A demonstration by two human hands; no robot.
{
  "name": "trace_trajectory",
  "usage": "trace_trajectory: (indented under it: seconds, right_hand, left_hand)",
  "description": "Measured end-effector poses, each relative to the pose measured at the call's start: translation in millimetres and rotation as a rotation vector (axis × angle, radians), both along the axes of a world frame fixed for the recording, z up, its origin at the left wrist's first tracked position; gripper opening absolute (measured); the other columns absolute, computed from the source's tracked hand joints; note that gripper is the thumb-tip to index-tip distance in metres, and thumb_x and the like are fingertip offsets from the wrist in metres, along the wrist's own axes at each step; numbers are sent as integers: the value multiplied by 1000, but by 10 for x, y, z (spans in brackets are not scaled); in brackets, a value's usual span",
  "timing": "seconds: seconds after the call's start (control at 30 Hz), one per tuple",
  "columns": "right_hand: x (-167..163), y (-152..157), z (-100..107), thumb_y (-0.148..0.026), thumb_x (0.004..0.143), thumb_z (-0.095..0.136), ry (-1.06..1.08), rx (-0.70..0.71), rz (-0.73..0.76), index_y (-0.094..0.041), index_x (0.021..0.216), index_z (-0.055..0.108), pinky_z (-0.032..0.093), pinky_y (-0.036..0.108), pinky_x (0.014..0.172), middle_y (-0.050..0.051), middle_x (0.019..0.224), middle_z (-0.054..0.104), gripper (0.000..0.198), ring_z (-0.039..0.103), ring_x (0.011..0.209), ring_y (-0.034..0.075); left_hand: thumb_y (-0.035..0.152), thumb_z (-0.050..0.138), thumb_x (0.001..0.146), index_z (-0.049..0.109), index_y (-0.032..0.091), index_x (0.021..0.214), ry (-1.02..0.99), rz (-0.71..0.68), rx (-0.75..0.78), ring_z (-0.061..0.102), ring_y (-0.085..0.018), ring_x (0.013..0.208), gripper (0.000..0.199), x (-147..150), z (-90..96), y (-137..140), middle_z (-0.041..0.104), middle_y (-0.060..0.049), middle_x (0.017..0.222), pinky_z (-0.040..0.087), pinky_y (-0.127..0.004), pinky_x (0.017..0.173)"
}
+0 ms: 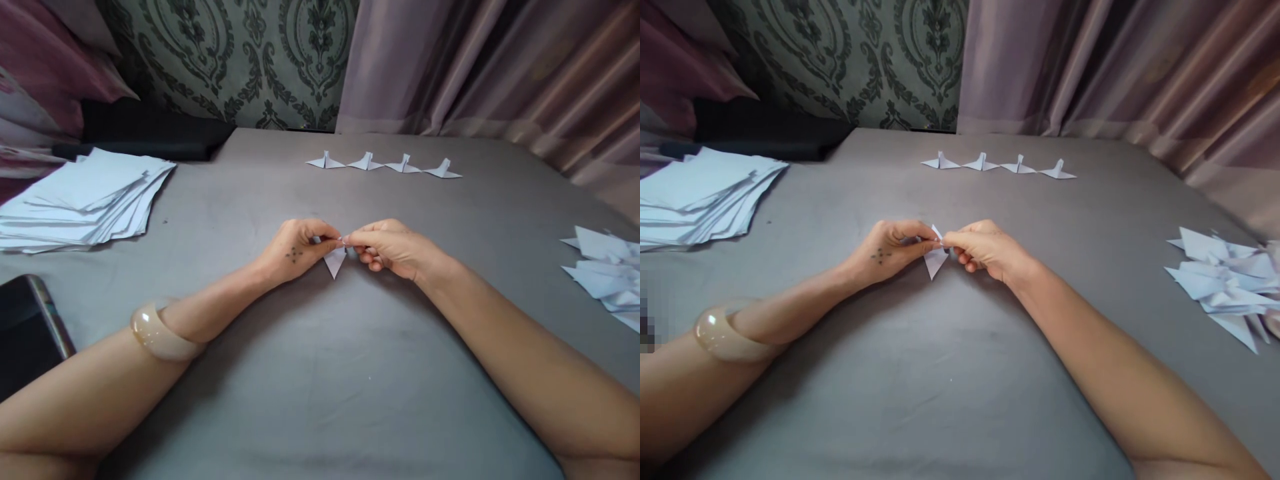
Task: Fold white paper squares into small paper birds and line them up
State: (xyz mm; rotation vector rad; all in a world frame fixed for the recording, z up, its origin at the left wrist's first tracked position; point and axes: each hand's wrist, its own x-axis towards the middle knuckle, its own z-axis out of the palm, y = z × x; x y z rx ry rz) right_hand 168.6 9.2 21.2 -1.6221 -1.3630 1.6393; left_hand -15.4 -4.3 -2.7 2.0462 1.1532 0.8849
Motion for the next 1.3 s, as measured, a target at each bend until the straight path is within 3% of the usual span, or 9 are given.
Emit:
trace_trajectory:
  seconds: [0.2, 0.3, 0.43, 0.57, 0.87, 1.0, 1.3]
  right_hand:
    - [43, -14, 12, -19, 68, 68, -5, 49, 39, -18, 53, 54, 28, 19, 34, -2, 51, 47, 21, 41, 45, 7]
    - [78, -66, 25, -20, 72, 65, -35, 177, 45, -17, 70, 67, 33, 20, 38, -2, 56, 53, 5, 43, 46, 7]
    - [102, -121, -6, -24, 71, 69, -128, 355, 117, -17, 84, 71, 37, 21, 42, -2, 63, 58, 15, 44, 46, 6]
    - [104, -120, -64, -31, 73, 68, -177, 445, 148, -18, 82, 70, 38, 21, 44, -1, 65, 59, 16, 47, 50, 8]
    - [134, -94, -87, -36, 76, 66, -144, 494, 208, -18, 79, 69, 40, 23, 51, 0, 67, 61, 18, 51, 57, 9]
    - [164, -66, -111, -35, 79, 63, -159, 574, 258, -18, 82, 70, 41, 25, 59, 0, 71, 65, 19, 54, 64, 11]
    - [163, -50, -176, -28, 80, 61, -206, 762, 261, -20, 80, 70, 41, 26, 61, 0, 77, 65, 12, 55, 66, 12]
  left_hand:
    - [31, 59, 87, 72, 18, 86, 1, 8, -4, 64, -15, 81, 18, -11, -14, 12, 73, -3, 87, 46, -25, 74]
    - [33, 59, 88, 72, 18, 87, -11, 23, -16, 64, -16, 80, 20, -13, -25, 15, 73, -3, 86, 47, -25, 73]
    - [33, 59, 88, 72, 18, 86, -31, 34, -26, 64, -15, 79, 20, -14, -30, 12, 73, -3, 85, 47, -25, 72]
    - [32, 61, 87, 72, 18, 85, -53, 27, -23, 63, -15, 79, 18, -18, -33, 12, 72, -3, 84, 47, -24, 72]
    - [32, 63, 86, 73, 18, 85, -64, 37, -40, 64, -15, 79, 17, -9, -12, 9, 73, -3, 85, 48, -24, 72]
    - [32, 63, 86, 73, 17, 85, -68, 27, -41, 63, -15, 79, 18, -11, -11, 9, 73, -3, 85, 47, -24, 71]
    - [29, 64, 85, 73, 17, 83, -92, 44, -54, 63, -14, 77, 15, -2, -7, 10, 72, -3, 82, 46, -24, 70]
